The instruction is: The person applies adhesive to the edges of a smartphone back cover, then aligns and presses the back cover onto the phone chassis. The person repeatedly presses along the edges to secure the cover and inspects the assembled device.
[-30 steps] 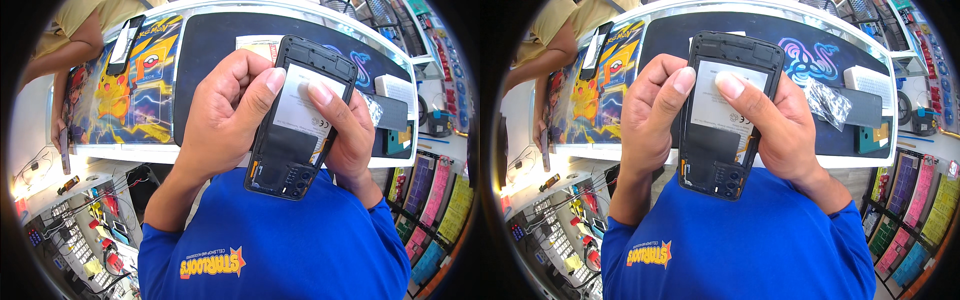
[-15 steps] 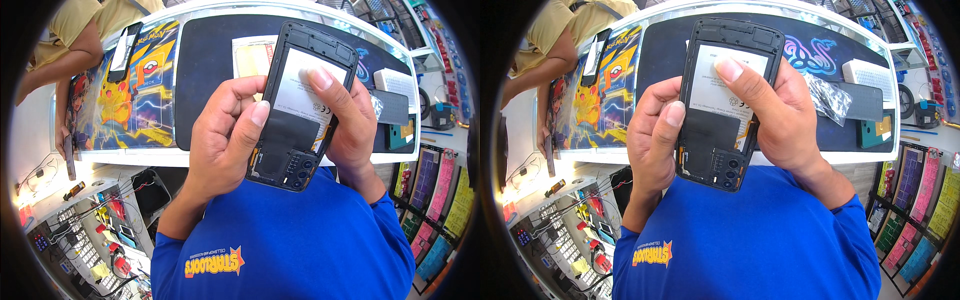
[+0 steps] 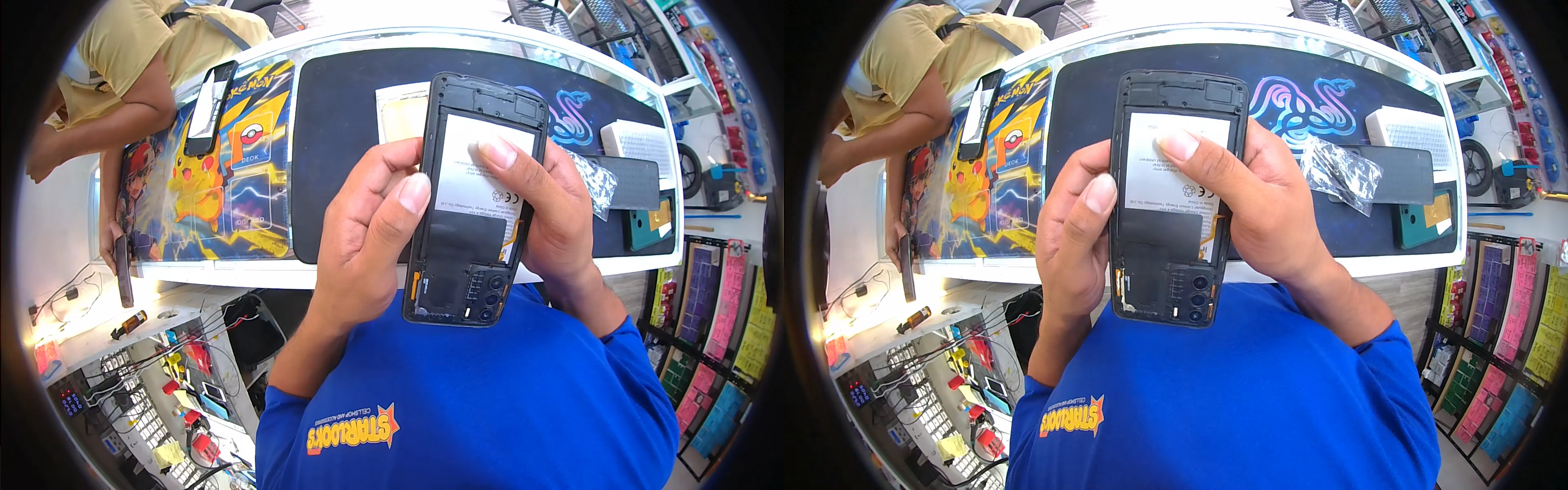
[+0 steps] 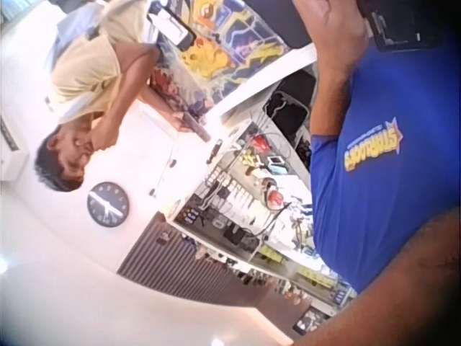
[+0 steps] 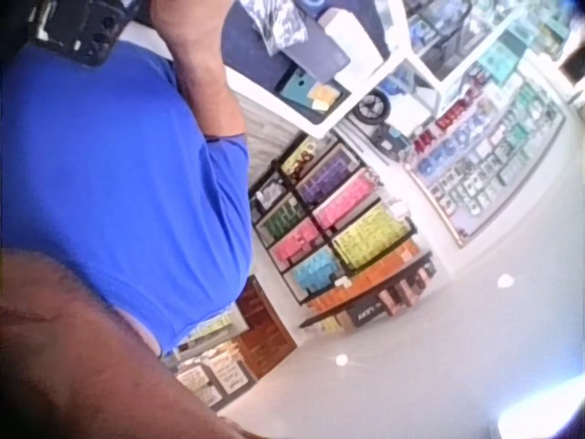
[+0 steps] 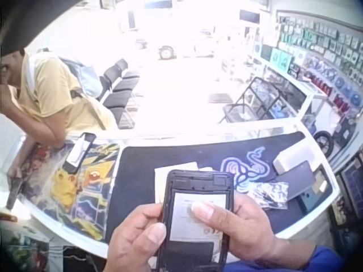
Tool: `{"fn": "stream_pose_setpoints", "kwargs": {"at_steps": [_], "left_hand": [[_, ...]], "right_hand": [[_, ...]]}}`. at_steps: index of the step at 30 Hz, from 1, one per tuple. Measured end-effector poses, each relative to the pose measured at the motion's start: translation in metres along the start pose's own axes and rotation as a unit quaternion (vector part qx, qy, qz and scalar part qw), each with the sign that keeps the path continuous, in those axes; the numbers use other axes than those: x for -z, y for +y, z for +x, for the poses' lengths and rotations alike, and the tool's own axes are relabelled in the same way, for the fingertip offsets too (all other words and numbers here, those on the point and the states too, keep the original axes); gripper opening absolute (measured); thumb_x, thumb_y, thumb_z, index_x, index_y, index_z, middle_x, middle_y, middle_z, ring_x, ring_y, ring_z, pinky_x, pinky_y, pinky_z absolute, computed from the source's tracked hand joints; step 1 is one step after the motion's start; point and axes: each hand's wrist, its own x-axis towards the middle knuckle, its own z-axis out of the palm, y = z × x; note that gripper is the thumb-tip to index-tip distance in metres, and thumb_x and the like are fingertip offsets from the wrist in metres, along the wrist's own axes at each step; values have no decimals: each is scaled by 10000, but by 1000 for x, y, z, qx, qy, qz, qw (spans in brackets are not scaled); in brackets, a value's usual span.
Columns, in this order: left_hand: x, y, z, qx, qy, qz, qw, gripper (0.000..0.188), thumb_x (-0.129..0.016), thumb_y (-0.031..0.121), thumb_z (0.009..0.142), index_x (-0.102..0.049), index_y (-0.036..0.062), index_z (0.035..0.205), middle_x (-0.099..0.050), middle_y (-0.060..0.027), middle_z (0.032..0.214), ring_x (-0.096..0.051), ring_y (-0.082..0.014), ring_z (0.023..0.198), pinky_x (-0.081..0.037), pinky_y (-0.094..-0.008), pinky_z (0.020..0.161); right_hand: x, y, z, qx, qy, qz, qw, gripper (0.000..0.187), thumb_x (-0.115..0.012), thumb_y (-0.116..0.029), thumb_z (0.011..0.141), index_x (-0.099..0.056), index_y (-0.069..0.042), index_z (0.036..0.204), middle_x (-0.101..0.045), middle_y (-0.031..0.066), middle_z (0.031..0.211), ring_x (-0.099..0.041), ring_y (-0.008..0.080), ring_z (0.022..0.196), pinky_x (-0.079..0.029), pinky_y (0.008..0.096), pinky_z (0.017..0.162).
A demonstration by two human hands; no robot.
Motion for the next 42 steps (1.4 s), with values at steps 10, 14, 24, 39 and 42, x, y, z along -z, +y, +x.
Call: {"fn": "stream_pose_setpoints", "kwargs": {"at_steps": [10,14,24,39,42], "left_hand": [[8,-7,13,-80,3,87,993,177,-553,174,1073,-572,-1,1087,-667,-28,911,-562,-17,810,-469,-203,714],[11,-2,17,-90,-3,90,992,177,-556,171,1067,-569,-3,1094,-654,-31,930,-552,-23,828,-461,-200,730],[11,-5,34,-195,-34,121,973,199,-505,207,1082,-565,26,1026,-574,7,905,-482,-39,815,-428,-213,743],[37,13,49,-363,-39,357,860,248,-619,191,990,-679,54,1187,-643,-126,1196,-566,-255,1204,-441,-378,1007],[50,30,37,-433,-180,505,725,318,-750,233,887,-723,93,1172,-667,-162,1315,-528,-427,1331,-407,-519,1092]], "right_hand": [[-3,6,-6,30,-37,9,999,325,-632,-185,1026,-587,2,1289,-687,89,1160,-657,118,1017,-537,283,870],[-5,1,-7,31,-49,-35,998,339,-636,-182,1024,-581,4,1302,-683,84,1157,-649,118,1021,-534,286,881],[-4,3,-9,33,-95,-58,993,358,-638,-183,1024,-578,13,1318,-678,79,1161,-633,116,1047,-526,291,893],[8,-2,15,-134,-53,137,980,348,-626,-182,991,-624,59,1242,-735,119,1045,-734,150,846,-595,266,738],[15,-1,17,-172,-68,208,961,321,-618,-157,985,-628,53,1227,-737,148,1034,-746,174,829,-628,291,717]]}}
